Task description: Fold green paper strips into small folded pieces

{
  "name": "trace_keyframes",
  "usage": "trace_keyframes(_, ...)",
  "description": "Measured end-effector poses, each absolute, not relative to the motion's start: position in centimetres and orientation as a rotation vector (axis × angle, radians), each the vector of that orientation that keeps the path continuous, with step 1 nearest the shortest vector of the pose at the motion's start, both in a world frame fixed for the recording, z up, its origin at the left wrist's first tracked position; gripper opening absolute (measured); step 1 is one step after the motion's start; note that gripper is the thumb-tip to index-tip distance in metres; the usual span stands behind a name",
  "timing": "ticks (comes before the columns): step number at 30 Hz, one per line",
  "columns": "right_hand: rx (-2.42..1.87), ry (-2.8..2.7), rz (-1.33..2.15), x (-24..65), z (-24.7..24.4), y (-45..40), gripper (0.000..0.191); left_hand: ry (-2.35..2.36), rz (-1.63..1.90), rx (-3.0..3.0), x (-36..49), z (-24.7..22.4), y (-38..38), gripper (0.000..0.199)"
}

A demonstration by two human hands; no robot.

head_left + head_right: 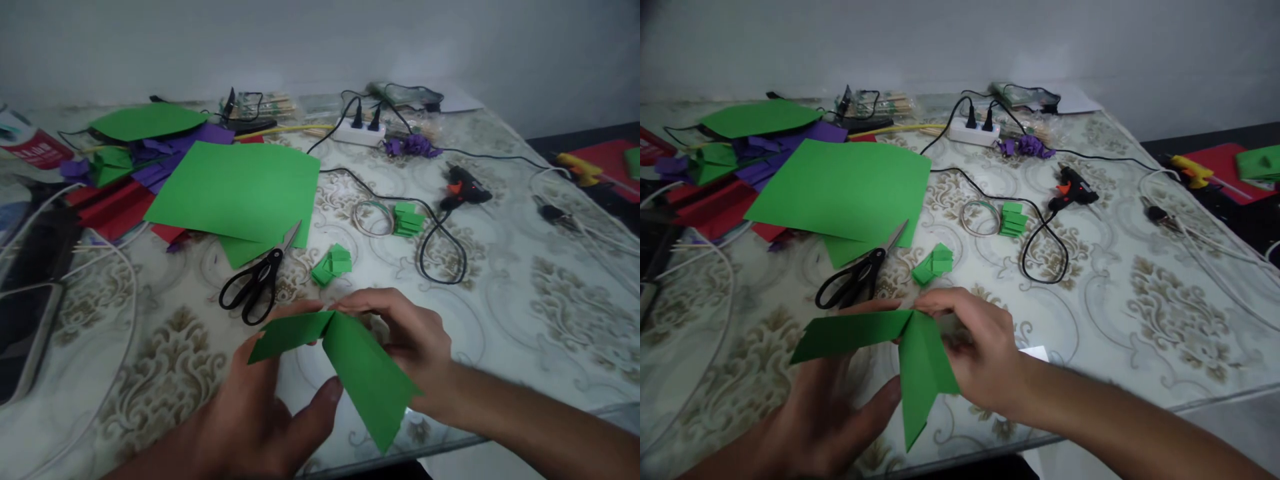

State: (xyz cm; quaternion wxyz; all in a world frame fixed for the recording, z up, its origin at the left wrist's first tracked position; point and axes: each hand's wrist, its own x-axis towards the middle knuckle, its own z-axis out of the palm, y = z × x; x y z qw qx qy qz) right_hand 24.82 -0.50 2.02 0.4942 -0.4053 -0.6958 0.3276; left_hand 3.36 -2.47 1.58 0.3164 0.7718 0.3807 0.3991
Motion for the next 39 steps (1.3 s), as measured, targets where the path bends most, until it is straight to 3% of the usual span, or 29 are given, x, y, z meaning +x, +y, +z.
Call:
trace_keyframes(6,-0.991,-1.797,0.71,25.2,2.1,-1.0,0.041,1.132,1.093,1.706,3.4,2.8,-1.8,0.021)
trace_keyframes(9,-1.022,-1.708,0.837,24.8,2.0,-0.9,0.04,1.176,1.107,1.614,3.8,3.2,-1.5,0.019)
trace_keyframes(14,-1.02,-1.29,1.292,23.9,2.3,0.2,0.013,1.136,1.046,1.499,3.6,3.4,-1.3,0.011)
trace_keyframes(17,-1.016,-1.199,1.424,23.9,2.4,0.8,0.007,1.103,0.951,1.549,2.8,3.4,-1.2,0.013)
trace_keyframes(21,-1.043,-1.195,1.45,24.1,2.4,0.9,0.007,1.133,0.948,1.609,1.7,3.5,-0.8,0.018)
trace_keyframes(39,-0.973,-1.375,1.495,24.2,2.1,1.0,0.005,1.185,0.931,2.009,2.4,2.9,-0.4,0.007)
